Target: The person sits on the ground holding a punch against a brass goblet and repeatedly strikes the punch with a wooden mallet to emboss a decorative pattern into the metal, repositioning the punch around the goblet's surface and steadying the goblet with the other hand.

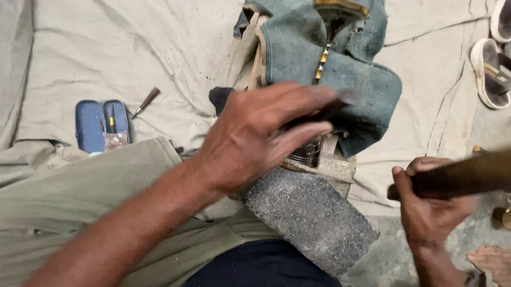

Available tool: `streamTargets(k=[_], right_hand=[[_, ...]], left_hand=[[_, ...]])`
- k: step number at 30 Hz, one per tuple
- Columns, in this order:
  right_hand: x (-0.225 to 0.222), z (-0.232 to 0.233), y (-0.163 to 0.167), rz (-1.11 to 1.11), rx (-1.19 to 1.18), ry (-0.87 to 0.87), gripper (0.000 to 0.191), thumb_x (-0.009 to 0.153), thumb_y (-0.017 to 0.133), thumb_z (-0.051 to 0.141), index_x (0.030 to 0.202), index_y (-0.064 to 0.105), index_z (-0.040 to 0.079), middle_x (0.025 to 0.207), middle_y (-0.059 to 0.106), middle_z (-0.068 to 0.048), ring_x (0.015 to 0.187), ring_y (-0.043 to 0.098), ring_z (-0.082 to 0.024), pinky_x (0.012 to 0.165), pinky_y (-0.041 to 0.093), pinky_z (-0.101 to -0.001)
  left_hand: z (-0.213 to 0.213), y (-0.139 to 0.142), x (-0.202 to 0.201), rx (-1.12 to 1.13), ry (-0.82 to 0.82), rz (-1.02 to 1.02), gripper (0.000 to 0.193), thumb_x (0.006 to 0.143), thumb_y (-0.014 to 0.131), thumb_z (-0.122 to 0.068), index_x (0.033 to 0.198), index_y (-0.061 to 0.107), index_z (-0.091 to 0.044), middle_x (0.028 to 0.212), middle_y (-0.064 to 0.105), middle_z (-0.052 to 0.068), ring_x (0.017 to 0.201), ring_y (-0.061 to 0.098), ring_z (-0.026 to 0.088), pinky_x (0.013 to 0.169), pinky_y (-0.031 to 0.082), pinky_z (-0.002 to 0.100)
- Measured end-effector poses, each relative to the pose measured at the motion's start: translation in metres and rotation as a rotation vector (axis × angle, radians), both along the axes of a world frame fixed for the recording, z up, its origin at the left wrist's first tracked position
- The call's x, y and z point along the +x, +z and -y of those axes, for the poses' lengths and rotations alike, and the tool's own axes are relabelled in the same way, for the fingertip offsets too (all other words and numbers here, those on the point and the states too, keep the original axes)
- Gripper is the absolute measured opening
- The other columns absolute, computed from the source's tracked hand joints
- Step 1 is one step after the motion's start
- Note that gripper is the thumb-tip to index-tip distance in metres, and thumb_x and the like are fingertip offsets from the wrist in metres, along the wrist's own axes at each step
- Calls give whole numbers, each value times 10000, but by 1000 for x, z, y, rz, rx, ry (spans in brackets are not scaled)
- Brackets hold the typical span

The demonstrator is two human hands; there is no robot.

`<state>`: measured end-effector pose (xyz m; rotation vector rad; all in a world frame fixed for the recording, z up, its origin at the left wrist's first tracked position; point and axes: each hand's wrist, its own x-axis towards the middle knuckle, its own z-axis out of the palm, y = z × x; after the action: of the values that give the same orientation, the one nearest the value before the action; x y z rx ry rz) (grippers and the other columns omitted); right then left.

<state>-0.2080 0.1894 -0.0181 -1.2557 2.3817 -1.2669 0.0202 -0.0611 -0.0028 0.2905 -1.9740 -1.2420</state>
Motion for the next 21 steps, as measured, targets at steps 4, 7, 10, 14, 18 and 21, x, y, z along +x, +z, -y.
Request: streamTargets(k=[4,7,10,14,18,21], right_hand=[[-9,34,50,-121,386,-21,149,996,810,-18,1091,702,21,905,724,-115,725,707,-182,705,637,-333],[-9,68,83,-56,251,78,276,926,767,12,1159,625,45,1053,702,-73,963,705,-125,923,633,-299],[-18,105,115,-506,510,274,266,940,820,-29,1138,643,-10,903,678,-157,762,688,-212,789,599,-356],[-19,141,134,-638,367,540,427,909,779,-96,1282,572,-65,1056,642,-210,913,682,-282,863,576,-408],[-8,172,139,-693,425,645,467,862,762,-129,1284,587,-29,1060,671,-221,921,710,-304,807,583,-395],[3,187,147,-816,619,641,440,852,789,-113,1246,660,35,973,714,-211,809,727,-294,710,587,-398]], left_hand=[[-26,-23,9,380,125,90,264,989,798,-210,1141,655,-48,921,704,27,838,721,90,705,673,214],[-37,-31,5,483,224,131,281,958,821,-172,1118,653,-14,898,699,40,800,680,96,639,605,234],[-38,-28,2,381,277,106,355,948,817,-166,1232,664,-18,907,711,47,794,690,94,677,606,252],[-37,-21,3,420,265,117,395,938,806,-149,1284,665,-22,930,726,56,788,694,89,682,615,249],[-39,-20,3,417,289,79,364,946,802,-134,1265,672,-16,970,732,61,803,694,80,695,619,240],[-41,-23,2,434,331,113,307,928,820,-134,1167,672,-10,883,697,47,761,669,64,652,600,221]])
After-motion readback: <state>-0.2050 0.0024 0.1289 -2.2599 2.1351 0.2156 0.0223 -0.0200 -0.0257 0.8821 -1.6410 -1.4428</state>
